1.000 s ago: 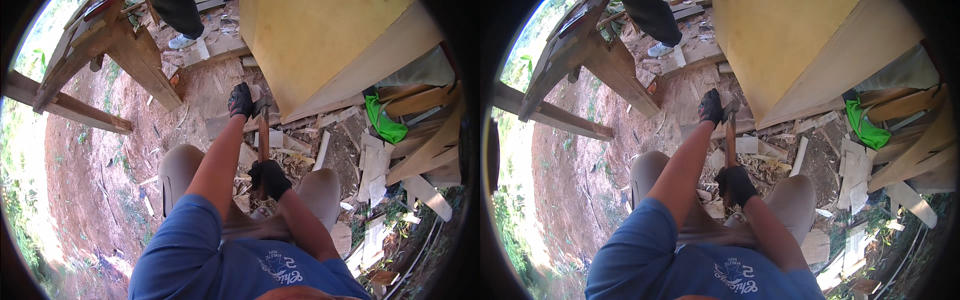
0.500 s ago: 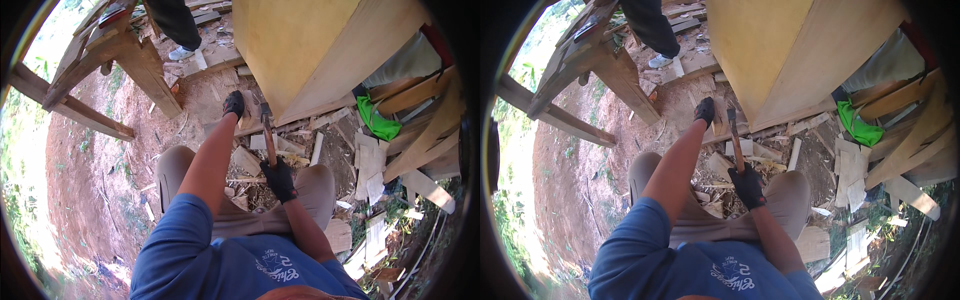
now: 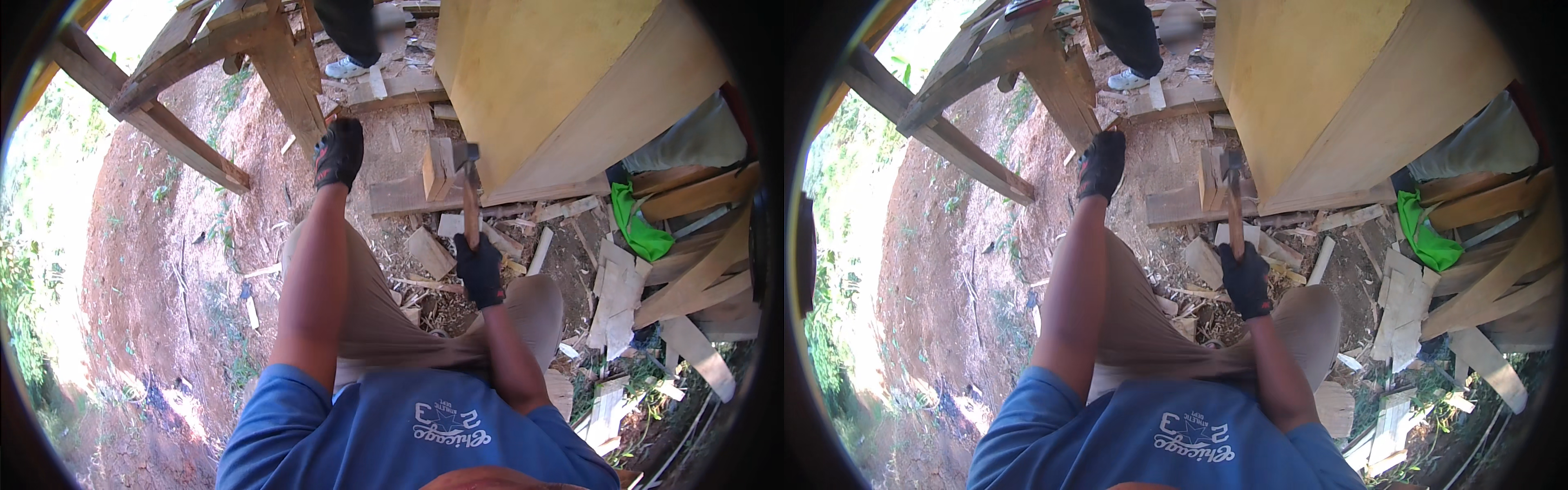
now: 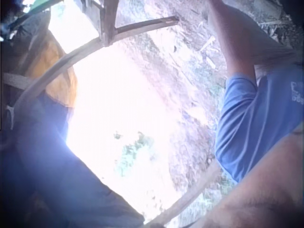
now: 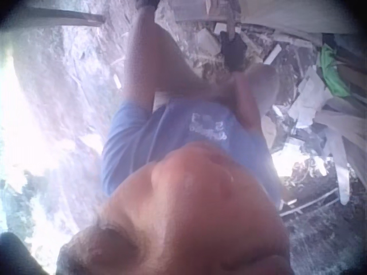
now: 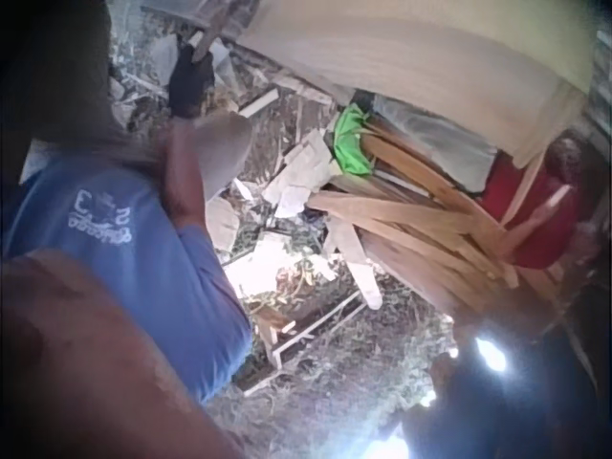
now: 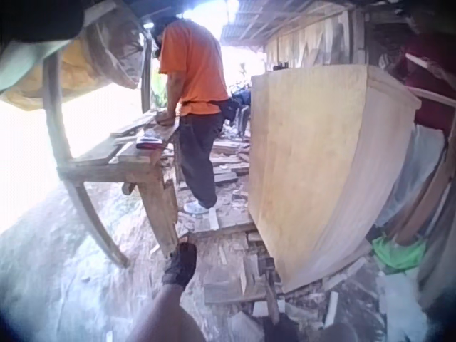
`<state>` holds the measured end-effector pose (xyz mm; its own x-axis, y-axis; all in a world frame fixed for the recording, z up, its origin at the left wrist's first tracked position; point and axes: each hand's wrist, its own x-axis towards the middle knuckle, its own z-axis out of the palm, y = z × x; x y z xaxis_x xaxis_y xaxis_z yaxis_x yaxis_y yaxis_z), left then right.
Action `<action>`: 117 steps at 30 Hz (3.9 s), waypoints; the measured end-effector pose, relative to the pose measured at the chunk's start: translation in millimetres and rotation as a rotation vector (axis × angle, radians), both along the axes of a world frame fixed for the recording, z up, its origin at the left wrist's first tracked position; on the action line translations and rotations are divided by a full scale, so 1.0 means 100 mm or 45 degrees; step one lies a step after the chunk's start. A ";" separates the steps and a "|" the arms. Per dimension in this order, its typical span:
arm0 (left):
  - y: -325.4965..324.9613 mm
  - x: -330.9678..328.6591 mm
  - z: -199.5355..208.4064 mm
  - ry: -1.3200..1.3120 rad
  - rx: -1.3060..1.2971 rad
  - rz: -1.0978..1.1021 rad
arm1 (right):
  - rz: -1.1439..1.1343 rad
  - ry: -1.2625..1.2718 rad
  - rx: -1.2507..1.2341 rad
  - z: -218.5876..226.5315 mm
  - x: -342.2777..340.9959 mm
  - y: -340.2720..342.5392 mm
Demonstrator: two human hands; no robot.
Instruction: The person uses a small axe and a hammer to carve and shape a piece of wood, striking the back of the axe head with the hammer to drive it through the timber.
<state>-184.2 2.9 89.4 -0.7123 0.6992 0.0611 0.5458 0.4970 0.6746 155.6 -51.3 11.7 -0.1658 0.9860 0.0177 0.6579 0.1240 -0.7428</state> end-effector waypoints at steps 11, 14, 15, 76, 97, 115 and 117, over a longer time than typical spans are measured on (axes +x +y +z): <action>0.19 -0.27 -0.30 -0.440 0.468 0.445 | -0.051 0.352 0.614 0.61 -0.09 0.20; 0.16 -0.50 -0.40 -0.594 0.533 0.487 | -0.112 -0.097 0.005 -0.44 -0.08 0.10; 0.20 -0.49 -0.44 -0.720 0.621 0.496 | -0.127 -0.230 -0.038 -0.85 0.00 0.14; 0.81 0.48 -0.76 -0.198 -0.438 -0.532 | -0.099 -0.113 -0.478 -1.19 0.05 0.27; 0.74 1.13 -1.59 -0.296 -0.503 -0.815 | -0.235 0.348 -0.911 0.24 0.05 0.10; 1.17 0.19 -0.79 -0.148 -0.166 -0.647 | 0.025 0.317 -0.154 1.28 -0.30 0.14; 1.13 -0.20 -0.24 -0.606 0.270 -0.453 | 0.004 0.449 0.093 1.55 -0.23 0.18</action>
<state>-204.5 115.7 65.0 -0.4218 0.9057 -0.0425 0.2686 0.1696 0.9482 132.7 -33.2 166.7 -0.1402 0.9795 0.1449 0.3622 0.1869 -0.9132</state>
